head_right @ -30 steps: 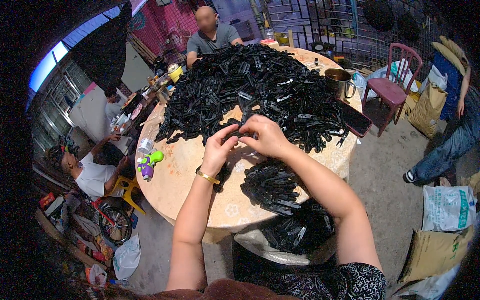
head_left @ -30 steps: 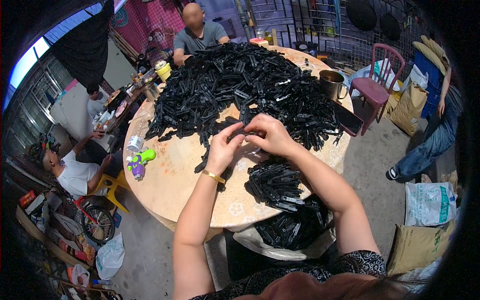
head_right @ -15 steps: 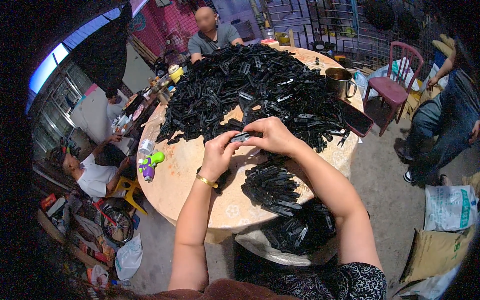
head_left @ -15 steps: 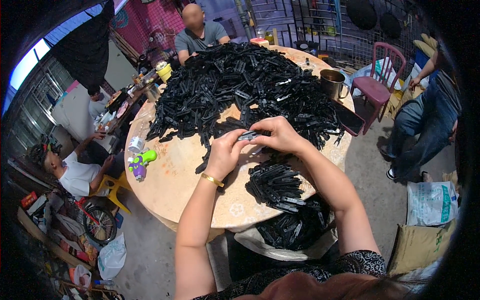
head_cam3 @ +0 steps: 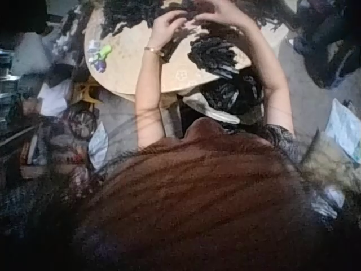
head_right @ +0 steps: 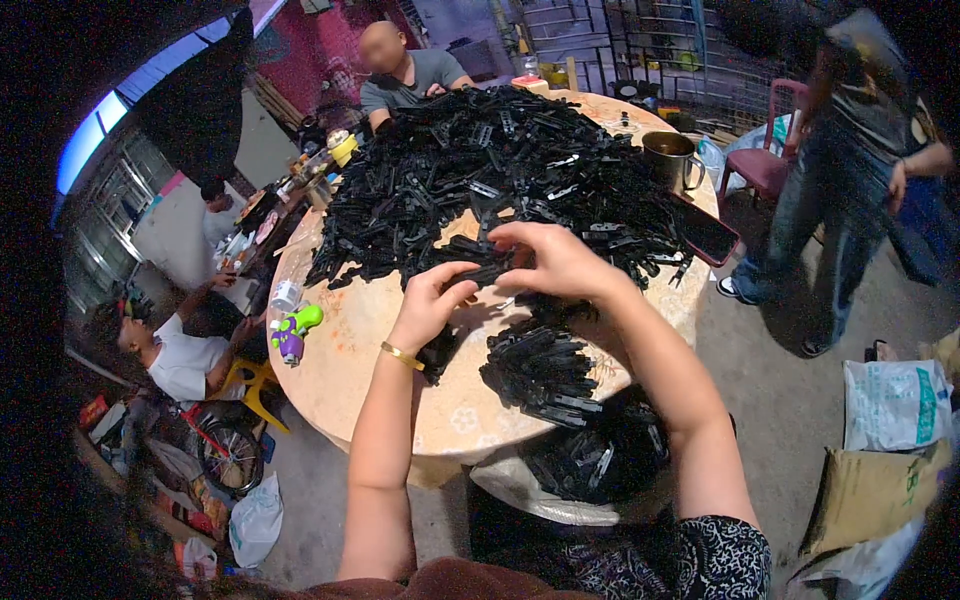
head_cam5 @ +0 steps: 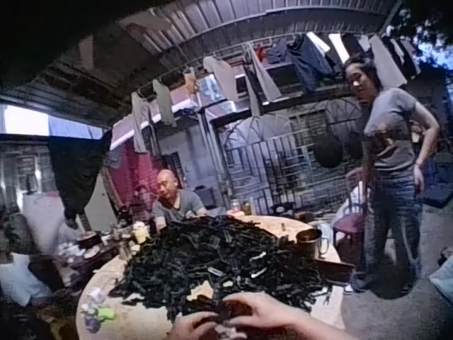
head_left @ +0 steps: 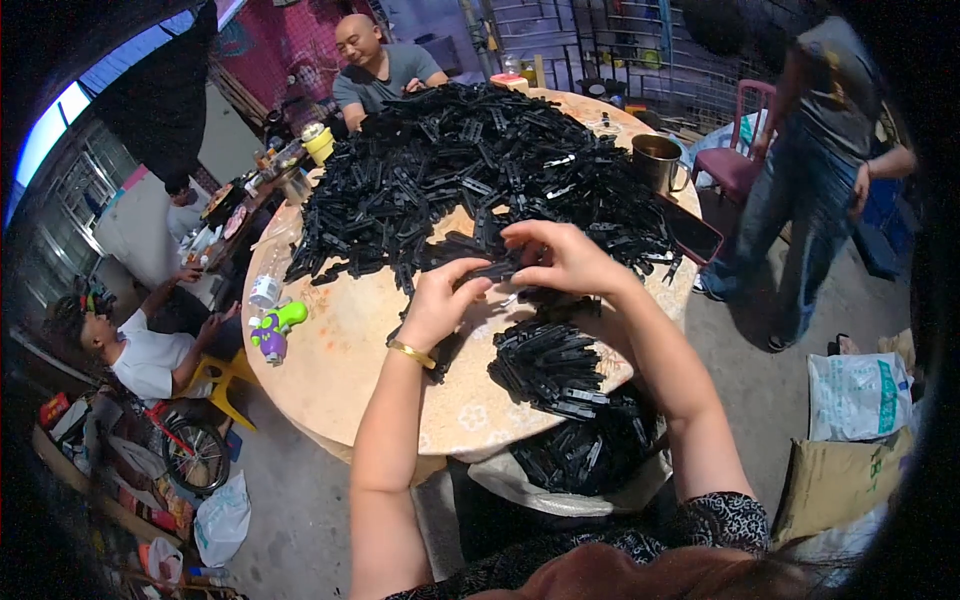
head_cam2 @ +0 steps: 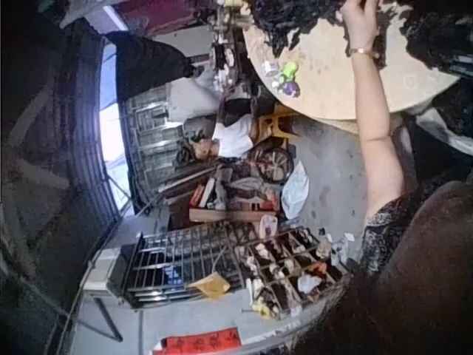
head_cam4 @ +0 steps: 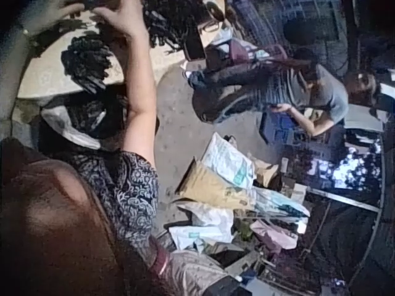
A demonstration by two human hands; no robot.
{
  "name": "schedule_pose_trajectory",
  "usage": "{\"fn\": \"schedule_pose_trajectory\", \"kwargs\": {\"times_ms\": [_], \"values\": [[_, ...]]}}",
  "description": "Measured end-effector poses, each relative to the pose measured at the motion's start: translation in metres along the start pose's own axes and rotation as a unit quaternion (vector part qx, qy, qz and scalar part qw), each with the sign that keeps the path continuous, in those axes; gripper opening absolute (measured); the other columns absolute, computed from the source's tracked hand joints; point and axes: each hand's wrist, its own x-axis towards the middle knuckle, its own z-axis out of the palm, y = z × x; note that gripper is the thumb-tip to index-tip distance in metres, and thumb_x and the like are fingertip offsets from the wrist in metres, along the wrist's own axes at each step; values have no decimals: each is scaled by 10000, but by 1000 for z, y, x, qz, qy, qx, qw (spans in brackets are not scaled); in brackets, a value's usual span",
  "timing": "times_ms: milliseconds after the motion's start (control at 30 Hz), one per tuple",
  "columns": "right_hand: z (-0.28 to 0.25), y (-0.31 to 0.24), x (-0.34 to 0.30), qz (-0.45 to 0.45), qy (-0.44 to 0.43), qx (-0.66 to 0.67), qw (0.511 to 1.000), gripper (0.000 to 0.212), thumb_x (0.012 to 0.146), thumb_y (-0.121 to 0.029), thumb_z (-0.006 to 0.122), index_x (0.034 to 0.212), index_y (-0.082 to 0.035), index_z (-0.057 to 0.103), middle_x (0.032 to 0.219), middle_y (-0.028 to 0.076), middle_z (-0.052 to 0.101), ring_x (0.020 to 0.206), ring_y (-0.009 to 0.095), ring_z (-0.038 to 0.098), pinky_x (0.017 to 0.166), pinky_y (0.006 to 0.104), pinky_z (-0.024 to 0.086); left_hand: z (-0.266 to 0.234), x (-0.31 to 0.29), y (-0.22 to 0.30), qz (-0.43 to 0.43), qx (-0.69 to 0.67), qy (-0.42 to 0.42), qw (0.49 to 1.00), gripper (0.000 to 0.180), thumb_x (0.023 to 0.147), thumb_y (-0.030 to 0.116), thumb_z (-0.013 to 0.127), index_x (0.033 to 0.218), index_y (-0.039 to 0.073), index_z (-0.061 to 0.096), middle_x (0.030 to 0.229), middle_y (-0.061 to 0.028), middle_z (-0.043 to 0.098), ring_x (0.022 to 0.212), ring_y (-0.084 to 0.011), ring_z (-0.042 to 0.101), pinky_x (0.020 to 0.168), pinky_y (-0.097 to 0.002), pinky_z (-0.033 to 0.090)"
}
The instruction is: The person assembles plastic components by picking parts from a pile, snapping them together by hand, and stacking the assembled pieces on the table.
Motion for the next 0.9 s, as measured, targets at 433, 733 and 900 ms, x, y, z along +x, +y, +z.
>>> {"fn": "schedule_pose_trajectory", "kwargs": {"times_ms": [433,733,900], "values": [[-4,26,-37,-42,-136,-297,944,266,698,-142,629,954,-69,629,811,120,597,793,310,596,688,398,480,14,-5,1,-16,-7,-262,965,181,833,114,592,967,-7,601,842,-71,640,789,-115,585,713,-254,470],[26,40,29,-72,-124,-307,941,222,661,-170,586,839,-51,645,765,159,629,738,326,607,676,411,490,-17,-7,-5,-17,106,-180,978,217,771,143,664,918,-10,622,835,-56,643,734,-107,582,664,-257,477],[30,48,36,10,-6,-60,998,286,712,-157,586,964,-28,626,771,154,643,701,277,627,671,349,490,-43,-15,4,-111,376,-164,905,333,652,282,744,809,11,630,708,-108,631,666,-221,605,624,-322,474]]}}
